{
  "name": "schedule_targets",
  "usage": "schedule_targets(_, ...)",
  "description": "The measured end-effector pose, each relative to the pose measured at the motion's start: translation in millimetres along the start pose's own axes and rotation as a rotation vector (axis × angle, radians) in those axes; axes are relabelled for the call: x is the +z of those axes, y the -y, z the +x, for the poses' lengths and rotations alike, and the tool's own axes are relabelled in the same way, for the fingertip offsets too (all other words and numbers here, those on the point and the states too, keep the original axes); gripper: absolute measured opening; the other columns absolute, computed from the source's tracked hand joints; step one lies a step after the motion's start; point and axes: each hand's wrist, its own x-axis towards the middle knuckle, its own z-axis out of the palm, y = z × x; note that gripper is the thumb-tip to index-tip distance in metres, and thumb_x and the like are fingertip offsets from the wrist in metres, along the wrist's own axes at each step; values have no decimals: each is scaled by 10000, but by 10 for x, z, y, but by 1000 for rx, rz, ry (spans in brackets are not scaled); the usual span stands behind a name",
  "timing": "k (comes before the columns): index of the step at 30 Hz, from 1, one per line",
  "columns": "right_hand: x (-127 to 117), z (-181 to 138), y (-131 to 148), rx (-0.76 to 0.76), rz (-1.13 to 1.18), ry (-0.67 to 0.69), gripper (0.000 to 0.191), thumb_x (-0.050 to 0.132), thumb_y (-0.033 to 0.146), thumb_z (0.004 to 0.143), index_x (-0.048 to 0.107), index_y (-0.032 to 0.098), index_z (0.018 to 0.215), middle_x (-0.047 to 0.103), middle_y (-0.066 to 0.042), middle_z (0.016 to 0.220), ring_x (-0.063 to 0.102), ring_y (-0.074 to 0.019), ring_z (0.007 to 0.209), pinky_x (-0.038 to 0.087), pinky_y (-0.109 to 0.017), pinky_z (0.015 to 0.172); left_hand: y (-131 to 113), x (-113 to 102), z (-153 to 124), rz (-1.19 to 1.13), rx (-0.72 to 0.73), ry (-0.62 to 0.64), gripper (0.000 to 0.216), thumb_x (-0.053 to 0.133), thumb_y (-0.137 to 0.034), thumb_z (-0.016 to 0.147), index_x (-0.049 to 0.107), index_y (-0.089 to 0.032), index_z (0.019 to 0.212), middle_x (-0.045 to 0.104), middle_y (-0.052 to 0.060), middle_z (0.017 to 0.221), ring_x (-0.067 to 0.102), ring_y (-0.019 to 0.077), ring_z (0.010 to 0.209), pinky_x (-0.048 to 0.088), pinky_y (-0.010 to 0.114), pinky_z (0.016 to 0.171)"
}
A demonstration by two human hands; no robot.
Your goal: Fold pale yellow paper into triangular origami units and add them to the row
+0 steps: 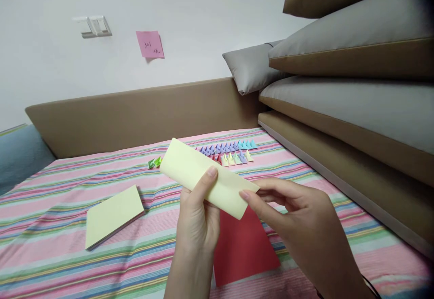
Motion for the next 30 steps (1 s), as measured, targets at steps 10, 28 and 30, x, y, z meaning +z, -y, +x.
schedule_targets(10,-3,27,6,36,17,34,82,655,281,731,710,237,688,687,1,626,630,-170,565,492,-241,491,-11,0,-1,30,-14,-19,240,756,-108,630,657,-103,849,665,22,748,637,118,683,552,193,628)
schedule_targets(28,0,197,-281,250,146,331,181,606,315,783,718,195,862,720,-36,777,673,-203,760,532,-289,667,59,-136,113,452,12,27,296,805,-186,540,676,-104,794,716,70,792,666,184,687,514,230,561)
schedule_targets(30,0,215,-313,253,114,346,177,604,315,783,729,199,829,720,-33,758,670,-202,744,526,-282,641,56,-145,128,496,-3,20,302,805,-192,527,678,-106,788,718,75,796,662,192,683,508,244,557)
